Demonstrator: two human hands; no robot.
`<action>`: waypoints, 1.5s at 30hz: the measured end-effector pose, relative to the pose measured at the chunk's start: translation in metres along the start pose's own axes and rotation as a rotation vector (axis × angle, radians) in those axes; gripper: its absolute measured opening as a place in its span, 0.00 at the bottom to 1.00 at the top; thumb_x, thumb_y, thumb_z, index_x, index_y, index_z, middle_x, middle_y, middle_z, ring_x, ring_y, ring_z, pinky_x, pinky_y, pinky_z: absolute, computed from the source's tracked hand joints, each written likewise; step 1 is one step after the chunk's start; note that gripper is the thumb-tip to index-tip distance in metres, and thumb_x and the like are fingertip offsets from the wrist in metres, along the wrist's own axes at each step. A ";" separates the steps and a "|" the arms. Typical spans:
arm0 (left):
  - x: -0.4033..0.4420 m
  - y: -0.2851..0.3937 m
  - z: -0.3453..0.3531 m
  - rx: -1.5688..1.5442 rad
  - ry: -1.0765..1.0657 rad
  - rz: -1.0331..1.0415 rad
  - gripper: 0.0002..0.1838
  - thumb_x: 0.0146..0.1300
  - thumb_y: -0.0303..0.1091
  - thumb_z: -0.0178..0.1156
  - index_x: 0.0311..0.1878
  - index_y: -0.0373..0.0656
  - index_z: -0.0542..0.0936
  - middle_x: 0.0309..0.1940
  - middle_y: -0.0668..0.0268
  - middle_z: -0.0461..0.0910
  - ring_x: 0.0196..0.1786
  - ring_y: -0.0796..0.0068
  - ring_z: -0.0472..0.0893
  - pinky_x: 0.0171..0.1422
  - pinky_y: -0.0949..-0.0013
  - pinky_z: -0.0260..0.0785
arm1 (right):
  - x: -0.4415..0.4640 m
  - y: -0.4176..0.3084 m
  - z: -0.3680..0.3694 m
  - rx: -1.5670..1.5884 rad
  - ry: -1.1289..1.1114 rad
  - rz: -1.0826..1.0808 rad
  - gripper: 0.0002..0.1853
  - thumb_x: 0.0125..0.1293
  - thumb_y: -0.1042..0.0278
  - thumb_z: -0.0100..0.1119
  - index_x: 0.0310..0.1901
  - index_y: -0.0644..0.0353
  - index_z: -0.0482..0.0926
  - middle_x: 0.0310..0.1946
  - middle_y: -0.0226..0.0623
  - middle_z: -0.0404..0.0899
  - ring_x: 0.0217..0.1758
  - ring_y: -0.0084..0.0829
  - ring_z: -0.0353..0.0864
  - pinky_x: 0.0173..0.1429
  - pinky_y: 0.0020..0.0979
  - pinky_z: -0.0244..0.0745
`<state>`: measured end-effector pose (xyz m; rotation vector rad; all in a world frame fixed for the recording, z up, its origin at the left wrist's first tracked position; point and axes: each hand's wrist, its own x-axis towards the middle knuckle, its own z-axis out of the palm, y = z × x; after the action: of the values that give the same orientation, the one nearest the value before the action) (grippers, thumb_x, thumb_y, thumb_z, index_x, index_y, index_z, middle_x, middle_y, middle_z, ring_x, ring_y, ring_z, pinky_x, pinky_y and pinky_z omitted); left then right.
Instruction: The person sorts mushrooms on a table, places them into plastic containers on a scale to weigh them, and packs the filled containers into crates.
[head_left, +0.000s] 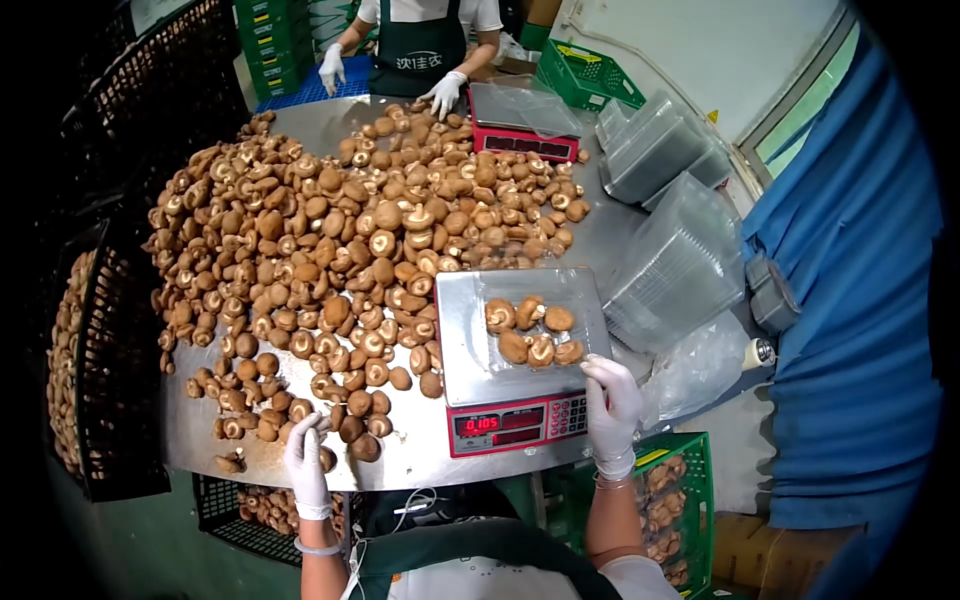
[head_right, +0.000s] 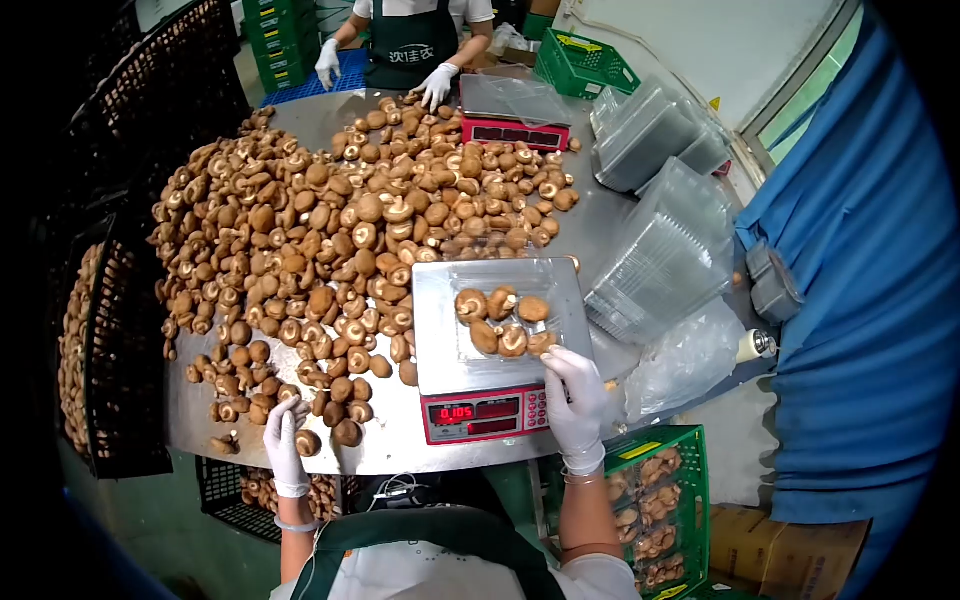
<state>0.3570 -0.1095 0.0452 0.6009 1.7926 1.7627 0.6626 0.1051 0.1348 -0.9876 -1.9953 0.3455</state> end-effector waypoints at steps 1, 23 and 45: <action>0.000 -0.005 -0.005 0.003 -0.003 -0.001 0.14 0.71 0.33 0.49 0.52 0.34 0.75 0.44 0.61 0.80 0.48 0.72 0.79 0.56 0.71 0.69 | 0.001 -0.004 -0.001 0.003 0.021 0.002 0.08 0.58 0.82 0.58 0.40 0.62 0.79 0.41 0.41 0.80 0.45 0.38 0.80 0.51 0.34 0.75; 0.028 0.009 -0.101 -0.025 0.133 0.053 0.14 0.71 0.31 0.48 0.53 0.33 0.75 0.44 0.60 0.79 0.48 0.73 0.78 0.57 0.71 0.69 | -0.018 -0.078 0.079 0.125 -0.137 -0.104 0.06 0.58 0.81 0.59 0.37 0.62 0.79 0.37 0.42 0.82 0.42 0.38 0.82 0.49 0.33 0.76; 0.010 -0.036 -0.203 0.594 0.456 0.143 0.11 0.59 0.24 0.58 0.45 0.37 0.81 0.41 0.57 0.81 0.46 0.62 0.79 0.54 0.66 0.70 | -0.050 -0.165 0.260 0.328 -0.774 -0.402 0.06 0.60 0.67 0.60 0.37 0.57 0.80 0.35 0.36 0.80 0.37 0.39 0.80 0.42 0.34 0.75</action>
<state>0.2180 -0.2571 0.0068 0.5910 2.6915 1.5245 0.3869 -0.0082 0.0447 -0.2245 -2.6339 0.8914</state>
